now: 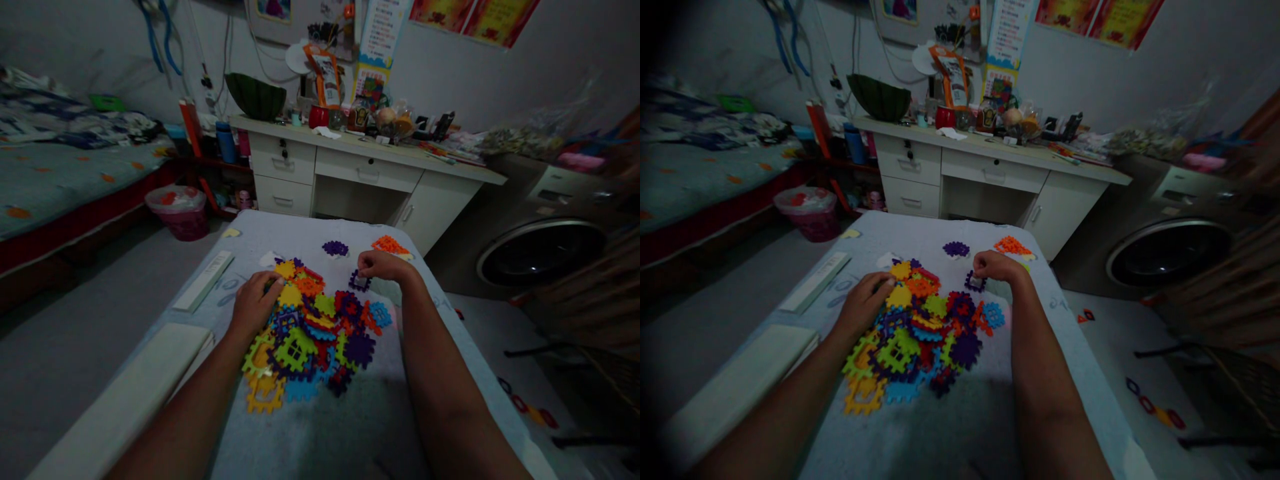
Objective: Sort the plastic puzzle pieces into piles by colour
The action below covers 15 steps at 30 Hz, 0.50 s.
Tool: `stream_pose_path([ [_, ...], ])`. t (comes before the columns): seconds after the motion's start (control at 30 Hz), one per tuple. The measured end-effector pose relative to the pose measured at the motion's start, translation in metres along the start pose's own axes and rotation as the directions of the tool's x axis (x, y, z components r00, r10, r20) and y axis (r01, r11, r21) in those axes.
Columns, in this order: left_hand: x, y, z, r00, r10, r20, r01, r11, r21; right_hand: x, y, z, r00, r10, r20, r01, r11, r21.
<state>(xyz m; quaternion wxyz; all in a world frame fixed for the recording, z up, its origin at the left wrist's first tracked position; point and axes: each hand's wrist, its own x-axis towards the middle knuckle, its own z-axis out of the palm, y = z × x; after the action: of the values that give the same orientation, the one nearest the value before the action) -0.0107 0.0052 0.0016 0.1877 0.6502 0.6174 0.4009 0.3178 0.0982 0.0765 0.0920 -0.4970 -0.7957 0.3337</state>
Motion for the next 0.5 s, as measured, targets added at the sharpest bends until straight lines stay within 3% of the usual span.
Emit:
stream_pose_path([
  [0.07,0.000,0.000,0.000,1.000,-0.008,0.002,0.008,1.000,0.004,0.003,0.000,0.002,0.991,-0.037,-0.125,0.042,0.998,0.035],
  [0.13,0.000,0.001,-0.001,1.000,-0.008,0.007,0.008,1.000,0.008,0.009,-0.002,0.006,0.953,-0.053,-0.297,0.058,0.998,0.007],
  [0.27,0.000,0.002,-0.001,1.000,0.001,0.011,-0.001,1.000,0.013,0.021,-0.003,0.021,0.807,-0.053,-0.588,-0.020,0.993,-0.117],
  [0.37,0.000,0.002,-0.001,1.000,-0.004,0.010,0.004,1.000,0.018,0.028,0.002,0.032,0.705,-0.024,-0.709,-0.107,0.984,-0.140],
  [0.5,-0.001,0.001,0.000,1.000,-0.008,0.005,0.008,1.000,0.015,0.032,0.015,0.040,0.641,0.009,-0.768,-0.168,0.977,-0.128],
])
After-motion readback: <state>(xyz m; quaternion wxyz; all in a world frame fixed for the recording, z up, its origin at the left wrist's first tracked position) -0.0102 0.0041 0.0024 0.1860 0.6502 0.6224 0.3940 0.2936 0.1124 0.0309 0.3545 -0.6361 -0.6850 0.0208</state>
